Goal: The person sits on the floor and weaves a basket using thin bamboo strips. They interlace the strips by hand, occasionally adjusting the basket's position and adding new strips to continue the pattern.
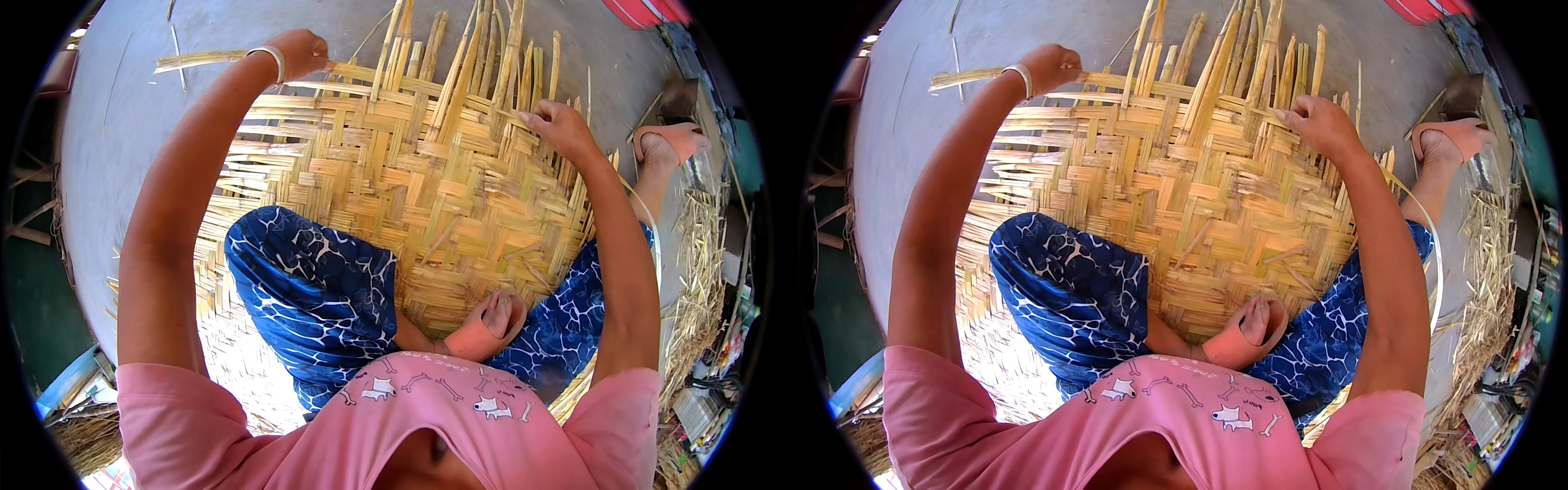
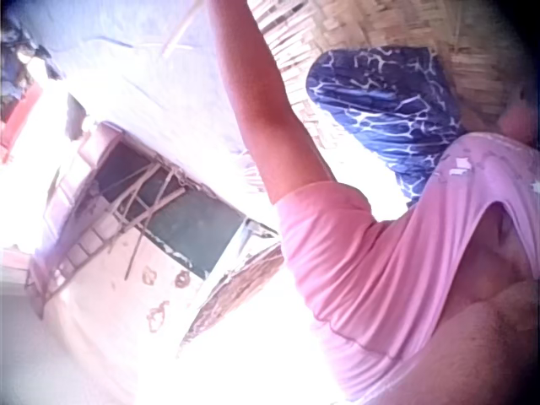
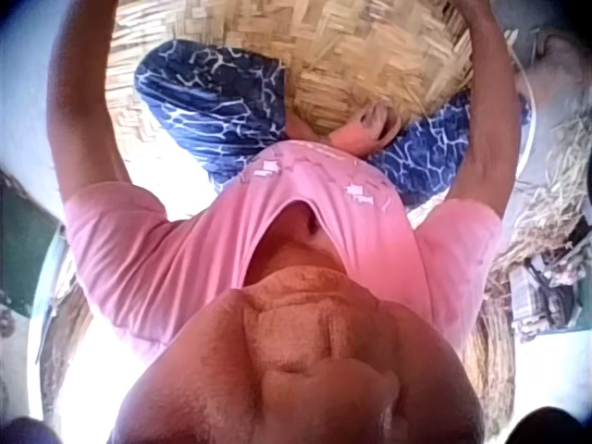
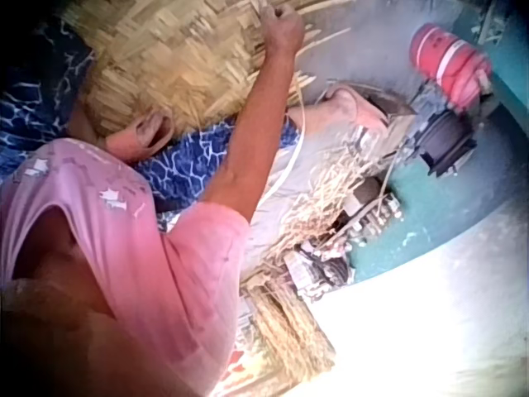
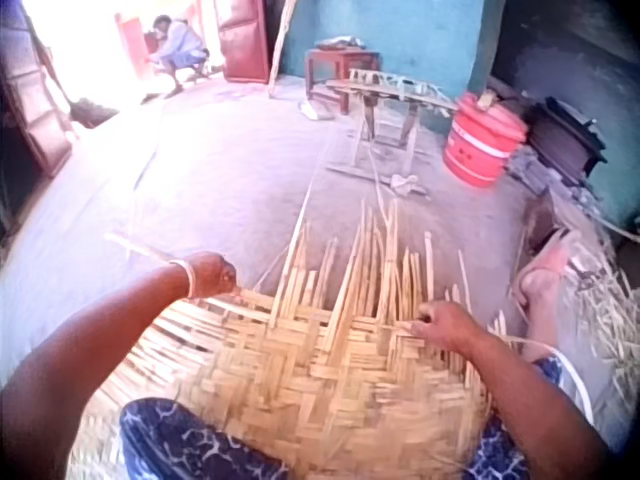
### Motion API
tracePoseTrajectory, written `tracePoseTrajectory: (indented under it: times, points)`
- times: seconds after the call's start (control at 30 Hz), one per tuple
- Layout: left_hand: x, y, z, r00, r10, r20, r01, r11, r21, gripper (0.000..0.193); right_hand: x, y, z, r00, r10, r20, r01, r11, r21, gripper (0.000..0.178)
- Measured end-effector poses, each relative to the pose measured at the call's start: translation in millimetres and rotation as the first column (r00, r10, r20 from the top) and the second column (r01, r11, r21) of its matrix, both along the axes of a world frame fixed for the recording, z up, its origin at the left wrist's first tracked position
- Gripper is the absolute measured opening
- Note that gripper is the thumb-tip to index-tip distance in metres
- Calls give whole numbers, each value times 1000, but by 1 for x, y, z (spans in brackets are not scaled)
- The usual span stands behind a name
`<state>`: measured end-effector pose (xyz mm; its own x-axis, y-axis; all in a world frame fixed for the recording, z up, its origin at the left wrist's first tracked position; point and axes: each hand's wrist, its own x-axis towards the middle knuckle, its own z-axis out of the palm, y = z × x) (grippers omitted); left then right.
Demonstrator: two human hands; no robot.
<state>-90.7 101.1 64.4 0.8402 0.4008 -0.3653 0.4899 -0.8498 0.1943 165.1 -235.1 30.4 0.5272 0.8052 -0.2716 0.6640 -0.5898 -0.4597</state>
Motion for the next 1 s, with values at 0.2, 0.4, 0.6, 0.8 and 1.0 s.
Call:
tracePoseTrajectory:
  times: [0.2, 0.4, 0.6, 0.8, 1.0]
  points:
    - [-10, 5, -11, 995, 90, -30, -91, 995, -37, 25, -2, 0, 2, 999, 34, 4, -34, 999, 0, 43]
    - [-16, 20, -9, 996, 50, -77, -48, 998, 32, 24, -6, 6, 2, 998, 55, -6, -55, 998, -22, 43]
    - [-21, 25, -7, 989, 51, -135, -43, 997, 63, 24, -5, 7, 1, 997, 70, -13, -71, 997, -24, 41]
    - [-21, 17, 3, 969, 37, -243, -3, 990, 139, 23, 2, 9, -10, 991, 115, -71, -113, 993, 30, 38]
    - [-28, 25, -7, 976, 26, -218, -9, 997, 78, 23, 9, 10, -20, 984, 106, -140, -104, 994, 22, 40]
